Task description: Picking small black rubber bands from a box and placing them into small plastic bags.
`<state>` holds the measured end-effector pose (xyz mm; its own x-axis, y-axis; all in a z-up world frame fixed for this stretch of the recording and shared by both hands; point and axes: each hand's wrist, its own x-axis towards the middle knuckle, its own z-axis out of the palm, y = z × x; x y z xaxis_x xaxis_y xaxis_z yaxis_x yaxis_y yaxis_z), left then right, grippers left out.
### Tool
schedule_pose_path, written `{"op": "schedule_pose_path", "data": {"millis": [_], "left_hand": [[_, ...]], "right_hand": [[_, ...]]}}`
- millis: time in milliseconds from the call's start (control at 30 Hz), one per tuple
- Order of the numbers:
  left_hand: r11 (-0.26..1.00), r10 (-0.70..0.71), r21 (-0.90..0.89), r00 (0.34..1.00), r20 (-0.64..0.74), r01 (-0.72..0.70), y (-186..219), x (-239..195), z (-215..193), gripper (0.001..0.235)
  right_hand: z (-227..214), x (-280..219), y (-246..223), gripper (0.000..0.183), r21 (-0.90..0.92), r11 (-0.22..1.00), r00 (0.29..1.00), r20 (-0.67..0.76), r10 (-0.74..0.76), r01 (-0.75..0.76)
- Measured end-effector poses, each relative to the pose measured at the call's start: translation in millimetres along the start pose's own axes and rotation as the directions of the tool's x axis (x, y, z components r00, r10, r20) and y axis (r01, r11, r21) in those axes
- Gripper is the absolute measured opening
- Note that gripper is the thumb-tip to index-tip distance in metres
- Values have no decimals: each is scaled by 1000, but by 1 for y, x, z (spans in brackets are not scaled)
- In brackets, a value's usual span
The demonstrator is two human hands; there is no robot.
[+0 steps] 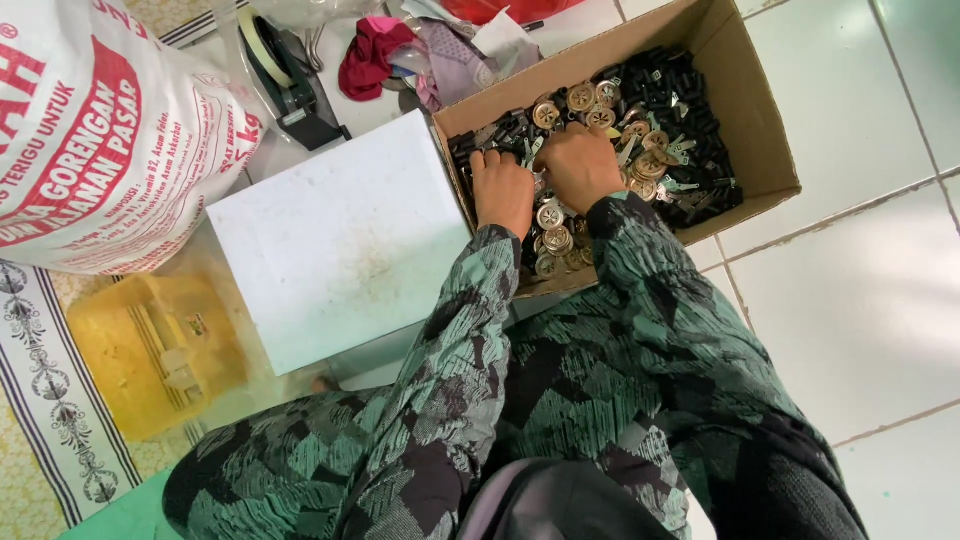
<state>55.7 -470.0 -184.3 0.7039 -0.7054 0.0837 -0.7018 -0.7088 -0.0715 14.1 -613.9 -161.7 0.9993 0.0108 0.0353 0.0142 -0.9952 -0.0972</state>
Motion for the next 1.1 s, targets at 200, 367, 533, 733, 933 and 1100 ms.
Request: {"op": "schedule_pose_path", "data": {"millis": [200,367,533,733,933,1100], "left_hand": [[998,-34,-44,996,84,37,1,6,36,31],[997,-50,-49,989,138,57,2,6,65,19],[993,-79,-80,987,140,91,3,6,54,20],[987,-100,-104,980,173,119,1,5,46,10],[978,-136,-131,972,192,163,-3,5,31,6],[788,-200,-557,965,171,262,-15,0,-54,14]], "right_hand": [[28,2,3,6,-126,991,999,-4,-46,45],[53,1,1,12,-199,979,988,-137,-74,46],[55,-2,3,12,-231,970,984,-139,-113,79],[49,-3,-1,15,-137,989,980,-187,-73,48],[62,-3,5,15,-203,976,965,-230,-126,79],[43,-7,5,13,-221,972,981,-161,-112,74]]}}
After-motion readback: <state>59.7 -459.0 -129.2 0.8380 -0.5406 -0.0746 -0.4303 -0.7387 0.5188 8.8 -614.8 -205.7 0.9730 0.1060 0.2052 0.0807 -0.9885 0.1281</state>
